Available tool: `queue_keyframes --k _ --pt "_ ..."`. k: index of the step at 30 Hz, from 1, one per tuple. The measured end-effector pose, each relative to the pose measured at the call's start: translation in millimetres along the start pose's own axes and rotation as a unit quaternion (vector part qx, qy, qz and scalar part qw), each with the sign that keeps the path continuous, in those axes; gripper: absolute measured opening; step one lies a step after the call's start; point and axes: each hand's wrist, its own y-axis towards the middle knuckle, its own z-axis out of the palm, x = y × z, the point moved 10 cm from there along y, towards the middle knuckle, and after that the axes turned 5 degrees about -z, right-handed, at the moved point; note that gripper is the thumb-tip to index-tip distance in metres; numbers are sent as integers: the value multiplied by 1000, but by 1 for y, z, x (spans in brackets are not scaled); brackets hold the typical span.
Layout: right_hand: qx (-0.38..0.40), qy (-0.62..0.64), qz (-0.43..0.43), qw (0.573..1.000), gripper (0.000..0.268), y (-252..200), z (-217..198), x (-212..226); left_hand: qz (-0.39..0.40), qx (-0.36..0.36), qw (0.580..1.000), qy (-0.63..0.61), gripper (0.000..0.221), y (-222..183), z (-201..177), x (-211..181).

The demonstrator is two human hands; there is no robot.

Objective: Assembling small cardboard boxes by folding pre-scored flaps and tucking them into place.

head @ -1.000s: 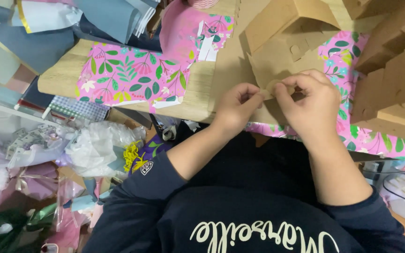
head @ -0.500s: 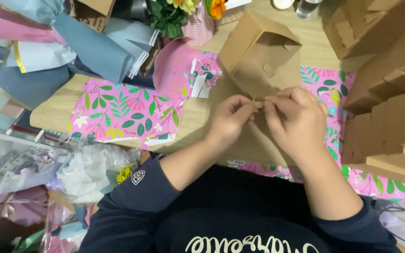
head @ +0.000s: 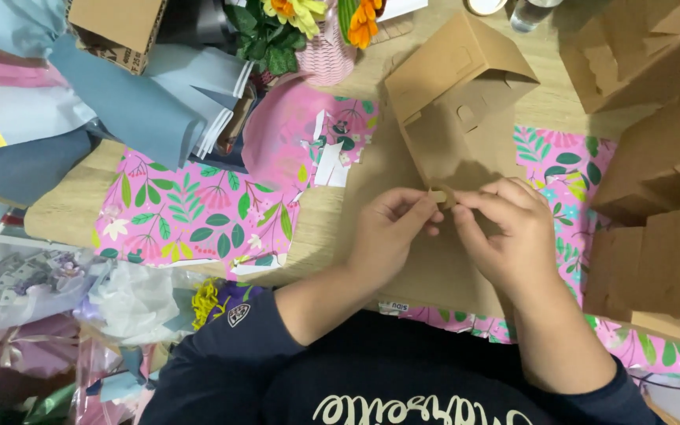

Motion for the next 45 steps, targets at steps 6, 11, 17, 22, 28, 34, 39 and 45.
queue_keyframes --k 6,11,17,22,28,34,39,45 --pt "-2 -38 -24 999 7 3 -1 12 -15 1 999 -34 13 3 0 14" --pt "12 -70 -44 996 9 9 -9 28 -22 23 998 -57 9 3 3 19" --pt "20 -81 -62 995 18 5 -6 24 -19 38 998 -48 8 3 3 5" --pt "59 -79 -36 995 24 6 -1 22 -47 61 996 39 8 8 3 -10" --pt "139 52 52 988 21 24 -6 15 -93 98 979 151 8 6 3 -11" --pt "204 110 182 956 14 14 15 -15 -104 115 978 141 8 4 -5 1" --pt "230 162 254 925 15 4 29 -33 -83 80 983 143 6 0 -10 -9" --pt "254 209 301 895 16 -10 59 -53 -80 56 981 166 8 -2 -22 -3"
